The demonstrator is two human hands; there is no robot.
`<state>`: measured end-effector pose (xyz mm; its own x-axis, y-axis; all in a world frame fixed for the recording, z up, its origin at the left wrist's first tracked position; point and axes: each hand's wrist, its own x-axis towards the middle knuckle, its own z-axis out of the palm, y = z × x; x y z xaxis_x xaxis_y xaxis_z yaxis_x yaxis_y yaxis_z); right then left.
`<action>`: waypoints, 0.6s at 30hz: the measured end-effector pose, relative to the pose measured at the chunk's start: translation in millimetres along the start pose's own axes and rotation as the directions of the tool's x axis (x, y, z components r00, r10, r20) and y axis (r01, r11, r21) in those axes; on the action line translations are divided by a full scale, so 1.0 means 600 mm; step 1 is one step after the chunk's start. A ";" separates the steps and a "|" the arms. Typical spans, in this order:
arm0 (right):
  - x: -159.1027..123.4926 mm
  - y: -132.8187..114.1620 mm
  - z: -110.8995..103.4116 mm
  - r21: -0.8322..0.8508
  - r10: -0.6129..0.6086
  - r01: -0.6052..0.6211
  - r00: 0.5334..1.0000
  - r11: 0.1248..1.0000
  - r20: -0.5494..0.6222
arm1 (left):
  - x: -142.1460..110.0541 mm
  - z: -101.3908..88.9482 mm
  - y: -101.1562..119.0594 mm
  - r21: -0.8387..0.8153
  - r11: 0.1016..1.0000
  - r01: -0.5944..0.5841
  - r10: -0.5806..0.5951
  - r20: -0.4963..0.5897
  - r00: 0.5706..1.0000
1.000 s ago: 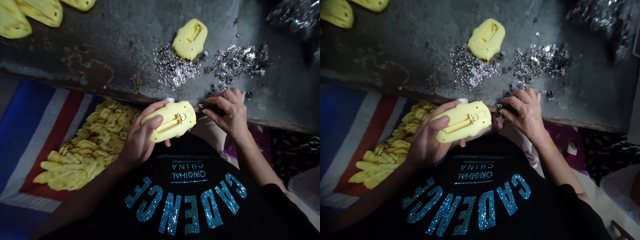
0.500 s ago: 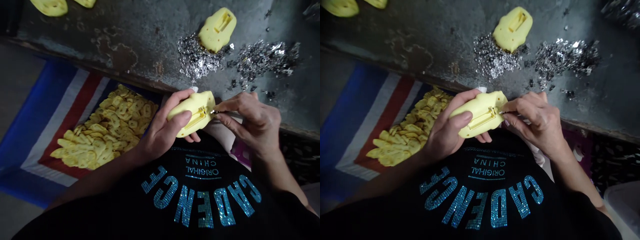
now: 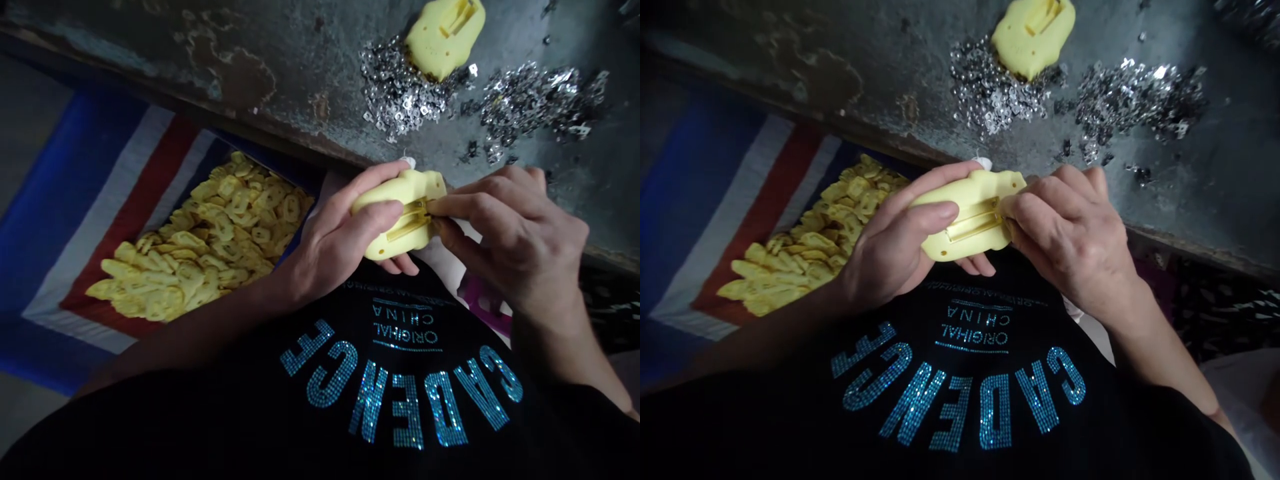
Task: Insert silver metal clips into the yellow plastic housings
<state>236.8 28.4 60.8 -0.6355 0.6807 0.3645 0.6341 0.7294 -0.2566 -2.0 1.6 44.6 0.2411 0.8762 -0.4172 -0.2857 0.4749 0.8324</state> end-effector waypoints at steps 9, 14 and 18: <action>-0.003 -0.027 -0.012 -0.142 0.066 -0.048 0.991 0.989 0.119 | -0.005 0.009 0.002 0.045 0.999 -0.008 0.008 -0.003 1.000; -0.015 -0.035 -0.007 -0.050 0.086 -0.083 0.995 0.995 0.053 | -0.004 0.006 0.006 0.052 0.998 0.040 -0.040 0.006 0.999; -0.031 -0.029 0.002 0.070 0.149 -0.142 0.984 0.987 -0.100 | -0.001 0.005 0.002 0.037 0.999 0.027 -0.027 0.007 1.000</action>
<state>237.1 3.0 57.7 -0.4869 0.7712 0.4102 0.6856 0.6283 -0.3676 0.2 1.7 47.1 0.2555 0.8623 -0.4373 -0.2445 0.4952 0.8337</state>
